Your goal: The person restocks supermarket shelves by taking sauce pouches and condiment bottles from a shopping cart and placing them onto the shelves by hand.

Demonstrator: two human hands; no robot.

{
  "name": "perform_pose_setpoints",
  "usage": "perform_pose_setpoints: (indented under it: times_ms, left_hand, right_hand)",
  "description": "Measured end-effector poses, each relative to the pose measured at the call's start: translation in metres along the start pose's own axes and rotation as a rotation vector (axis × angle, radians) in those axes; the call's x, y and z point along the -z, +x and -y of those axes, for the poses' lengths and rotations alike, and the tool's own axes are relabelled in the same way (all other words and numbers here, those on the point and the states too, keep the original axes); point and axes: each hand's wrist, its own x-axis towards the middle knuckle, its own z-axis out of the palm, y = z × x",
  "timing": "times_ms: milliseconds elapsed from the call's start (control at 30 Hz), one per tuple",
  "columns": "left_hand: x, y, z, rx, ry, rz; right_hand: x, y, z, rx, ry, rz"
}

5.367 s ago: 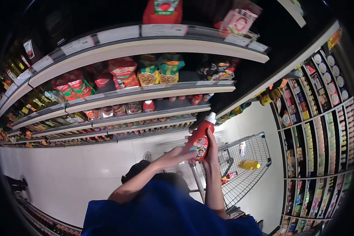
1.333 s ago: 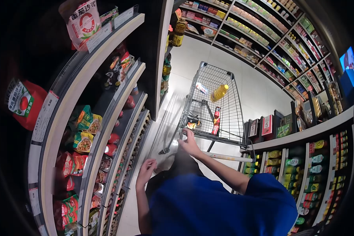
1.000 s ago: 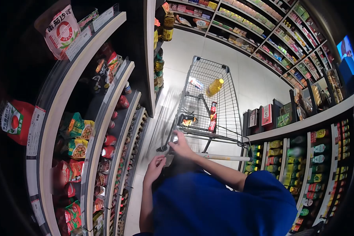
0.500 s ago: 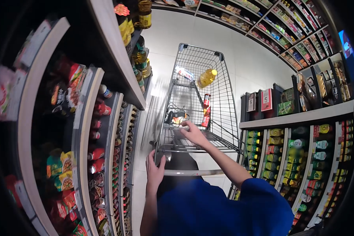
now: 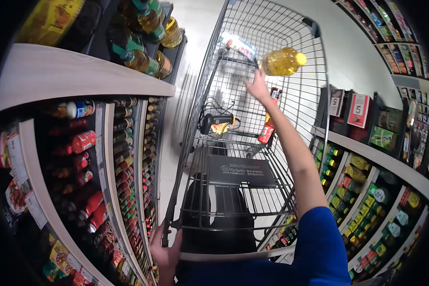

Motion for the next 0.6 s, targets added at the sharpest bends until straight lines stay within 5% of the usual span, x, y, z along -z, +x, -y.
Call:
perform_pose_setpoints:
  times_ms: [67, 233, 600]
  left_hand:
    - [-0.001, 0.001, 0.0, 0.087, -0.044, 0.003]
    - [0.001, 0.005, -0.006, 0.173, 0.07, 0.035]
    - [0.006, 0.007, -0.005, 0.149, 0.029, 0.027]
  right_hand:
    - [-0.014, 0.046, -0.003, 0.115, -0.13, -0.094]
    - [-0.012, 0.105, 0.012, 0.012, -0.246, 0.014]
    - [-0.029, 0.104, -0.014, 0.104, -0.512, 0.051]
